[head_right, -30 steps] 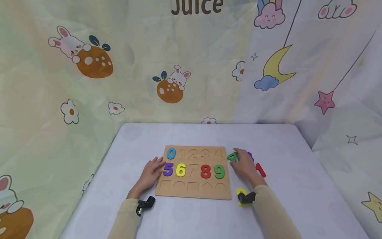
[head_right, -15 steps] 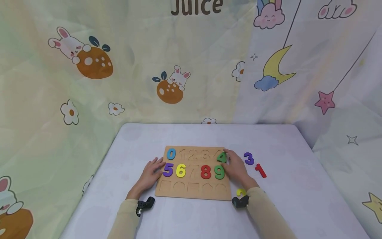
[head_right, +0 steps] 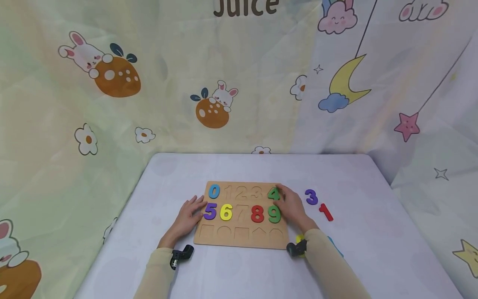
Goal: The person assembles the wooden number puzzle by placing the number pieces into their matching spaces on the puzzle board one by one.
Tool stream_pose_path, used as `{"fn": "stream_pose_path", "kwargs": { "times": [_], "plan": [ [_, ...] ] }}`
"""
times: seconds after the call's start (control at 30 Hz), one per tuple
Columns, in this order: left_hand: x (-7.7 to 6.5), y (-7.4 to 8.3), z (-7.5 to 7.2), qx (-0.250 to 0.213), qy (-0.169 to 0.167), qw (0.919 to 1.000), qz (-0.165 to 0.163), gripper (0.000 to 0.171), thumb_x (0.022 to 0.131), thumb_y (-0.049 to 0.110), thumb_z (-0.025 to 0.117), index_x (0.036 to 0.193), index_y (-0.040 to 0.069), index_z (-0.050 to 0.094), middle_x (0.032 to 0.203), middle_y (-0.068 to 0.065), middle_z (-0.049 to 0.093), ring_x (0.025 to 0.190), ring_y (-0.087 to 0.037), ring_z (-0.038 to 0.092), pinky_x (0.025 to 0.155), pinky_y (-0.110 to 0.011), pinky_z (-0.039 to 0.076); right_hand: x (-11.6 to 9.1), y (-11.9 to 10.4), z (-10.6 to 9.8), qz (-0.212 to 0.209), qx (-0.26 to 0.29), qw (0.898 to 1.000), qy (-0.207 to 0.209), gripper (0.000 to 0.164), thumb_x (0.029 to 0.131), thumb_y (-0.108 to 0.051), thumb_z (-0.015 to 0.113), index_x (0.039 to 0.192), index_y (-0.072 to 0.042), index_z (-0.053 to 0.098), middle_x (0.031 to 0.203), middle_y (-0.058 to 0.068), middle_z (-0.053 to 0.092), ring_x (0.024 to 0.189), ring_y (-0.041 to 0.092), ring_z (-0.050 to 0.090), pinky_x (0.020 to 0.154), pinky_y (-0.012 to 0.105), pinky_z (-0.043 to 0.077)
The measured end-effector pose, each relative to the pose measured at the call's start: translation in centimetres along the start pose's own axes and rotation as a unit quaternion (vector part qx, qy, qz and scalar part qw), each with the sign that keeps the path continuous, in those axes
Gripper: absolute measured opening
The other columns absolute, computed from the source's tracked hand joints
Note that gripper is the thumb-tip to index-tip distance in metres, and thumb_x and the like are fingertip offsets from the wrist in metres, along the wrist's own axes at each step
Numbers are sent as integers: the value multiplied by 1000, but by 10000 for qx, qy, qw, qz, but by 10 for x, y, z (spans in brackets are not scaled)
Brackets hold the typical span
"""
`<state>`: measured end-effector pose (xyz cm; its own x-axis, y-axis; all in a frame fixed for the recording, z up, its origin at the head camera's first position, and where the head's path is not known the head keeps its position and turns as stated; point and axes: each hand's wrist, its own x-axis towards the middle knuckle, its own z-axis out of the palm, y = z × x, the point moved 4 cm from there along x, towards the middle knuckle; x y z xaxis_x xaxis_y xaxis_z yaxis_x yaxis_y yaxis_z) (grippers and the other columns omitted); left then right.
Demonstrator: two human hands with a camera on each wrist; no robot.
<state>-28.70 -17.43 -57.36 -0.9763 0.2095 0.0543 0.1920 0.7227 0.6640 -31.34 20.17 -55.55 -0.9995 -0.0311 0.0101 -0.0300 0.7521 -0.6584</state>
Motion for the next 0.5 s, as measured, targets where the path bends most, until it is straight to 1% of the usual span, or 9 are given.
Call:
{"fn": "stream_pose_path", "kwargs": {
  "times": [0.37, 0.5],
  "plan": [
    [0, -1, 0, -138, -5, 9999, -5, 40, 95, 12, 59, 135, 12, 58, 154, -1, 39, 149, -26, 20, 124, -47, 4, 3, 0, 0, 209, 153, 9996, -71, 62, 91, -17, 68, 147, -14, 43, 145, 19, 48, 119, 38, 54, 95, 53, 51],
    [-1, 1, 0, -172, -29, 9998, -44, 40, 95, 12, 59, 135, 12, 58, 154, -1, 39, 149, -26, 19, 124, -46, 4, 2, 0, 0, 228, 215, 9995, -96, 61, 91, -16, 68, 147, -14, 43, 147, 19, 46, 123, 40, 52, 99, 55, 49]
  ]
}}
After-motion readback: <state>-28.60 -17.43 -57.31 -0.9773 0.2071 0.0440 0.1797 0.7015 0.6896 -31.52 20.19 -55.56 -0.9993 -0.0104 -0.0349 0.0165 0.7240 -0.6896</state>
